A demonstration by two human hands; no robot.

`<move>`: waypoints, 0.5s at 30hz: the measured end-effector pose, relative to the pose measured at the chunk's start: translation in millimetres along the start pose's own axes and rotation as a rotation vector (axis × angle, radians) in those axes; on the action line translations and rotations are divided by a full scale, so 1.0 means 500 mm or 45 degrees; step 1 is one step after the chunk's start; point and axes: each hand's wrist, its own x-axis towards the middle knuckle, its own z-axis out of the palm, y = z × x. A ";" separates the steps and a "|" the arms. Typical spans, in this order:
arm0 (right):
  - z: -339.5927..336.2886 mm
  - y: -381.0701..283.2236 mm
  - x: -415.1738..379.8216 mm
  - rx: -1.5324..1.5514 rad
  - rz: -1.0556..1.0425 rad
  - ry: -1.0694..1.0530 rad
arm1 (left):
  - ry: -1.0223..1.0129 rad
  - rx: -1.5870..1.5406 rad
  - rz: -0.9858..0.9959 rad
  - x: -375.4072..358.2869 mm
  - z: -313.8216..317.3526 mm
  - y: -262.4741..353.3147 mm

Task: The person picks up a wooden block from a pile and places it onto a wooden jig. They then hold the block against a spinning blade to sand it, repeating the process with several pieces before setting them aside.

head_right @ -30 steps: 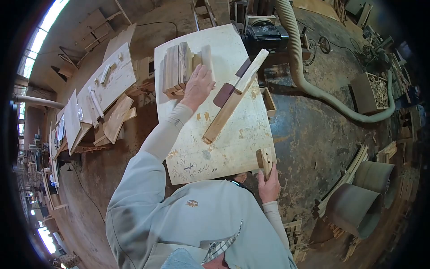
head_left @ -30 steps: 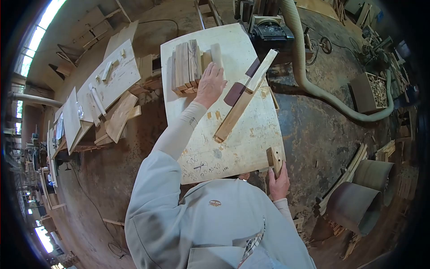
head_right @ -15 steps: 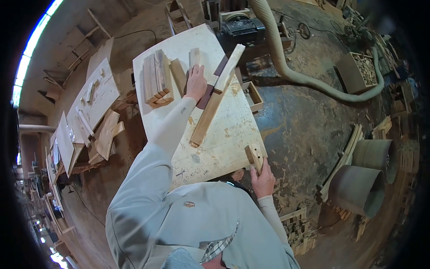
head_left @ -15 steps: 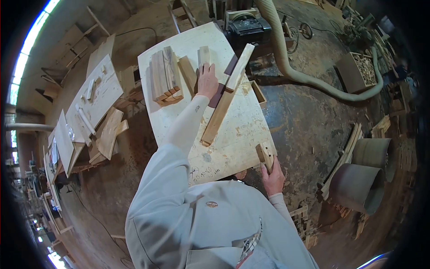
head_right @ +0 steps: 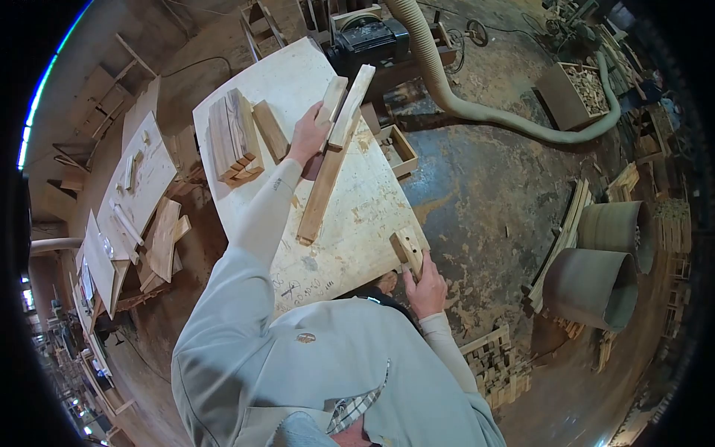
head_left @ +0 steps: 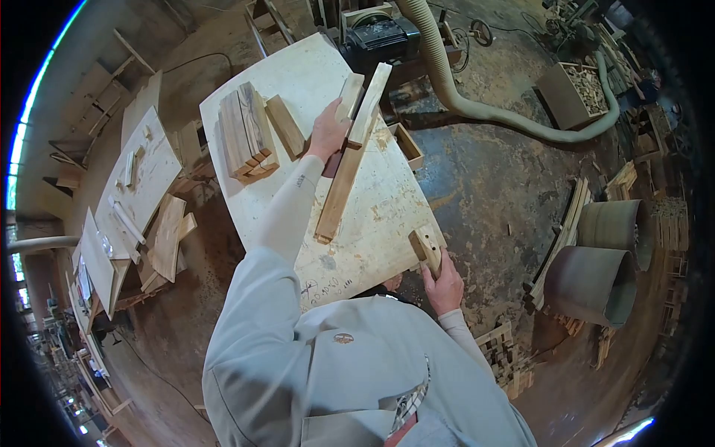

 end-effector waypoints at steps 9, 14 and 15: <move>-0.001 0.002 0.005 0.008 -0.048 0.005 | -0.030 0.067 0.003 -0.025 0.025 0.006; -0.005 0.008 0.018 0.047 0.047 -0.173 | -0.054 0.192 0.027 -0.022 0.024 0.002; -0.003 0.012 0.020 0.049 0.077 -0.201 | -0.063 0.274 0.080 -0.018 0.025 -0.005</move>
